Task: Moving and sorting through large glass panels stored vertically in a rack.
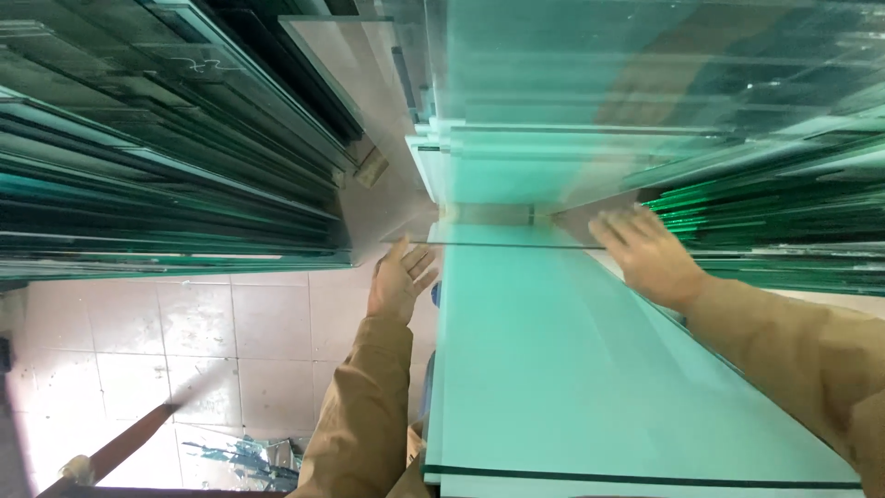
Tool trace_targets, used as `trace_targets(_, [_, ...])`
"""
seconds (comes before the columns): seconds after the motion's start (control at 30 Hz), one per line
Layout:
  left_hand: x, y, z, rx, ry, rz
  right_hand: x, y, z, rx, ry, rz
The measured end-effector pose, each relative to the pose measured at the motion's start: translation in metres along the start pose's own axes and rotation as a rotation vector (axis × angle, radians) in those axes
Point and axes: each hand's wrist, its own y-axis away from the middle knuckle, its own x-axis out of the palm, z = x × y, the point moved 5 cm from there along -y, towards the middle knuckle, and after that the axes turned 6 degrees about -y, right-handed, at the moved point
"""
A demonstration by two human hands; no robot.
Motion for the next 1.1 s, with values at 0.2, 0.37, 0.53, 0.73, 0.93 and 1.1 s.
trace_targets(0.2, [-0.016, 0.076, -0.011, 0.301, -0.604, 0.16, -0.083, 0.025, -0.025, 0.08, -0.364, -0.109])
trace_targets(0.37, [-0.015, 0.172, -0.002, -0.116, -0.18, -0.341, -0.039, 0.107, -0.063, 0.679, -0.501, 0.866])
trace_targets(0.53, [-0.031, 0.129, 0.055, -0.608, 0.105, -0.047, -0.056, 0.13, -0.027, 1.62, -1.263, 0.9])
trace_targets(0.73, [-0.003, 0.101, 0.046, -0.584, -0.358, 0.184, 0.026, 0.161, 0.005, 1.927, -1.732, 0.793])
trace_targets(0.93, [-0.042, 0.065, 0.078, -0.736, -0.545, 0.014, 0.046, 0.171, 0.014, 1.861, -1.832, 0.698])
trace_targets(1.1, [-0.07, 0.036, 0.097, -0.624, -0.516, 0.115, 0.033, 0.16, 0.009, 1.672, -1.576, 0.84])
